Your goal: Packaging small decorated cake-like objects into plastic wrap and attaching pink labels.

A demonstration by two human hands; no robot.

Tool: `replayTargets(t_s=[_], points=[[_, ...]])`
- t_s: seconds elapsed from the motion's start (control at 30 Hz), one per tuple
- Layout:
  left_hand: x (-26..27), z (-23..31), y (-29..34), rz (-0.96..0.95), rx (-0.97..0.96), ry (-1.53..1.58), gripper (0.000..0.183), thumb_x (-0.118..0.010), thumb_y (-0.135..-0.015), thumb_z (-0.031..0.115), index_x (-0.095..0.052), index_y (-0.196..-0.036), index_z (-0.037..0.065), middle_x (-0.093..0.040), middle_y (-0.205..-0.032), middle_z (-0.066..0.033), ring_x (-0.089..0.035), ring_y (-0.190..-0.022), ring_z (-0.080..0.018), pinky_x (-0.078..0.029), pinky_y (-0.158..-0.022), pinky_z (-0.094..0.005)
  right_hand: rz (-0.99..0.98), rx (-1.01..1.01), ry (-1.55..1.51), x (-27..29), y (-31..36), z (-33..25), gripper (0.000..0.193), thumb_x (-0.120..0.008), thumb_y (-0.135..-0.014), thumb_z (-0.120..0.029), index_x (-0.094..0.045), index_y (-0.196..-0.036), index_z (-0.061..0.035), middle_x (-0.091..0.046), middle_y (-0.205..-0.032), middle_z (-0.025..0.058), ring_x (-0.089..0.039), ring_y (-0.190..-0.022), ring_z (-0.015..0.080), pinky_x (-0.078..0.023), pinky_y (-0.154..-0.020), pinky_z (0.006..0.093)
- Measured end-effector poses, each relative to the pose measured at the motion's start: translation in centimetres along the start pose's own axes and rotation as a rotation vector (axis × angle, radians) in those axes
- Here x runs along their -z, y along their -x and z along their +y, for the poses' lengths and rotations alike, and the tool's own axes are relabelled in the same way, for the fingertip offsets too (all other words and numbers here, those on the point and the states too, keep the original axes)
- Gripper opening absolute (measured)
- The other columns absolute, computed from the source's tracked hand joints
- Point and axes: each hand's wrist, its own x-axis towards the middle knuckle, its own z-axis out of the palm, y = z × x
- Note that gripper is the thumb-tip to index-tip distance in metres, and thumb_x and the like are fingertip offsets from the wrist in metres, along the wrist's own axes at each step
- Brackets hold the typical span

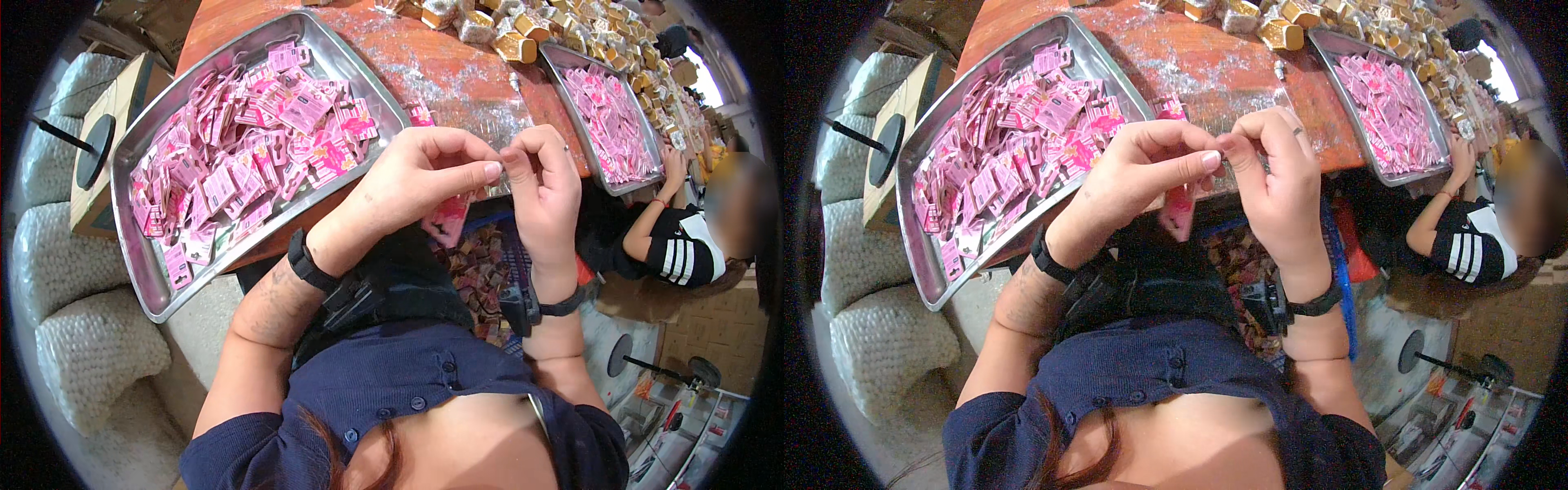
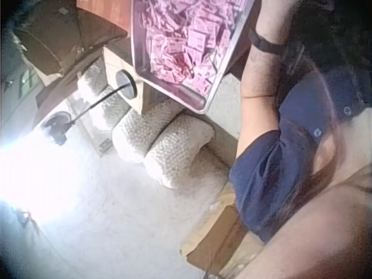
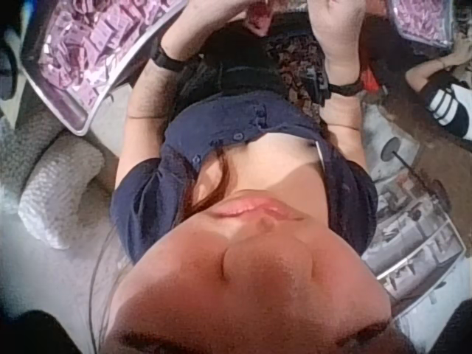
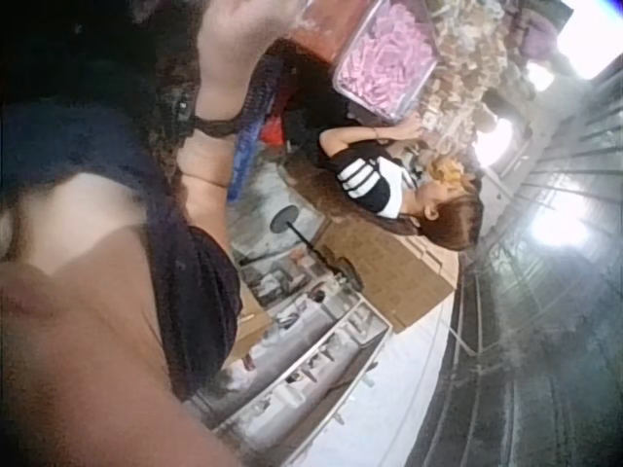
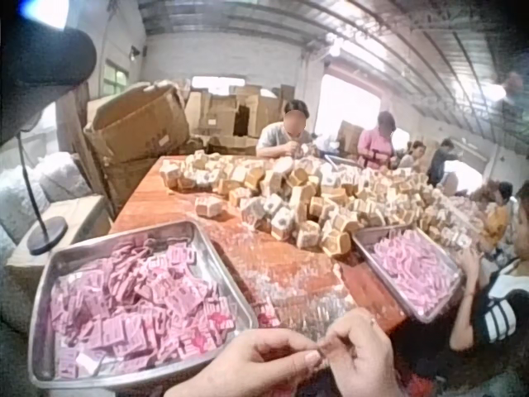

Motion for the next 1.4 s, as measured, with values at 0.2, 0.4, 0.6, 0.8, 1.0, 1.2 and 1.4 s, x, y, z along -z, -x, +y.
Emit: replayTargets(t_s=[0.2,0.4,0.6,0.8,1.0,1.2,1.4], points=[[0.9,-1.2,-0.3,0.076,-0.186,0.071,0.017,-0.067,-0.093,0.011,-0.066,-0.105,-0.001,-0.066,-0.088,-0.0017,-0.064,-0.077,-0.0087,-0.053,-0.065,-0.0221,-0.12,-0.048,-0.041,-0.7,-2.3,-0.2,0.017,-0.065,-0.093,-0.015,-0.058,-0.088,-0.0011,-0.057,-0.08,0.0089,-0.054,-0.075,0.0204,-0.043,-0.068,0.0307],[1.3,-0.2,0.8,0.192,-0.271,0.024,0.014,-0.068,-0.092,0.009,-0.068,-0.103,0.0,-0.067,-0.092,0.0015,-0.059,-0.084,-0.0049,-0.048,-0.076,-0.0211,-0.124,-0.18,0.309,1.7,-12.5,10.3,0.065,-0.071,-0.085,-0.052,-0.054,-0.124,-0.0024,-0.062,-0.115,0.019,-0.061,-0.107,0.0285,-0.049,-0.092,0.0389],[1.3,0.2,1.0,0.174,-0.27,0.013,0.013,-0.069,-0.091,0.009,-0.069,-0.101,0.0,-0.066,-0.088,0.0022,-0.058,-0.08,-0.0044,-0.048,-0.072,-0.0205,-0.082,-0.144,0.74,3.4,-15.6,24.4,0.076,-0.077,-0.075,-0.045,-0.047,-0.131,-0.0036,-0.059,-0.12,0.03,-0.058,-0.113,0.0441,-0.049,-0.092,0.0474],[1.3,1.2,1.9,0.173,-0.266,-0.014,0.011,-0.069,-0.091,0.009,-0.068,-0.097,0.0,-0.064,-0.082,0.003,-0.057,-0.072,-0.0033,-0.046,-0.065,-0.0187,0.166,-0.385,-0.012,4.3,-15.3,18.1,0.045,-0.064,-0.087,-0.027,-0.055,-0.126,-0.0071,-0.068,-0.108,0.0096,-0.067,-0.089,0.0199,-0.054,-0.07,0.0339],[0.5,2.0,1.5,0.173,-0.352,-0.14,0.01,-0.069,-0.09,0.009,-0.067,-0.093,-0.001,-0.062,-0.08,0.0041,-0.055,-0.073,-0.0018,-0.044,-0.065,-0.0184,0.005,-0.572,-0.759,4.3,-8.3,4.3,0.048,-0.05,-0.093,-0.034,-0.054,-0.132,-0.0068,-0.067,-0.114,0.0057,-0.066,-0.089,0.0143,-0.054,-0.063,0.0286],[-0.5,3.0,2.8,0.208,-0.424,-0.176,0.011,-0.069,-0.09,0.009,-0.067,-0.093,-0.001,-0.063,-0.08,0.0046,-0.055,-0.074,-0.0018,-0.044,-0.066,-0.018,0.034,-0.671,-0.832,3.2,-4.8,-1.2,0.054,-0.043,-0.093,-0.038,-0.051,-0.135,-0.0049,-0.065,-0.121,0.0094,-0.067,-0.102,0.0198,-0.058,-0.079,0.0342],[-1.2,3.4,4.0,0.26,-0.484,-0.319,0.012,-0.069,-0.088,0.008,-0.068,-0.093,-0.002,-0.065,-0.078,0.0027,-0.055,-0.07,-0.0019,-0.044,-0.062,-0.0183,-0.075,-0.592,-0.886,3.7,-4.2,-1.8,0.055,-0.042,-0.093,-0.035,-0.049,-0.134,0.0007,-0.061,-0.126,0.0144,-0.063,-0.112,0.0243,-0.055,-0.091,0.0398]])
